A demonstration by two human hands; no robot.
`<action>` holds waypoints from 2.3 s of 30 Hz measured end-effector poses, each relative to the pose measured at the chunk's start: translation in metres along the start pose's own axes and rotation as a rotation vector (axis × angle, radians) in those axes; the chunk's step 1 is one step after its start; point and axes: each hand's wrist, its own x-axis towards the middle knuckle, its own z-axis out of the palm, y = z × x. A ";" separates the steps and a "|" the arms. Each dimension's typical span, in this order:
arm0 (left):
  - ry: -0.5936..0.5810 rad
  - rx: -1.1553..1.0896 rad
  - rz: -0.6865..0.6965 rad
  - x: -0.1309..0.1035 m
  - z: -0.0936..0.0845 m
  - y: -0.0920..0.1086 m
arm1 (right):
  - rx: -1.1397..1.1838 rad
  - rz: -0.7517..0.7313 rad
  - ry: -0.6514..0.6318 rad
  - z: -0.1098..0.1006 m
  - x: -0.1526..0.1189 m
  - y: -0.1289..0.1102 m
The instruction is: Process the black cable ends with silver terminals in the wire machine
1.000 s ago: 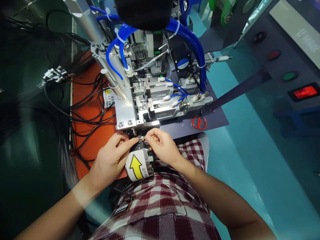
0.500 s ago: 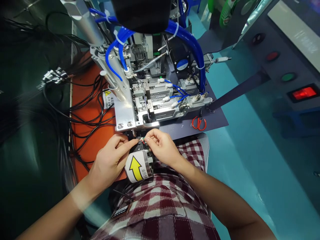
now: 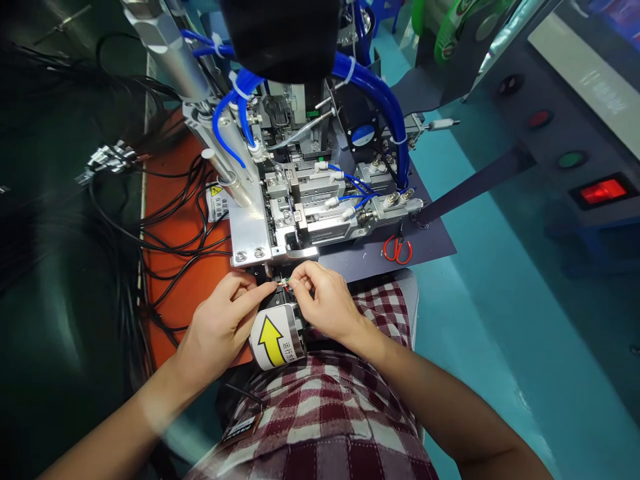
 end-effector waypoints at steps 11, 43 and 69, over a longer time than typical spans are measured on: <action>-0.002 -0.027 0.007 0.000 0.000 0.000 | 0.253 0.193 -0.020 0.003 -0.002 0.007; -0.009 -0.015 -0.024 0.001 0.000 0.002 | 0.209 0.136 0.131 0.007 -0.007 0.009; -0.015 -0.024 -0.031 0.002 0.000 0.003 | 0.132 0.035 -0.001 0.006 -0.002 0.011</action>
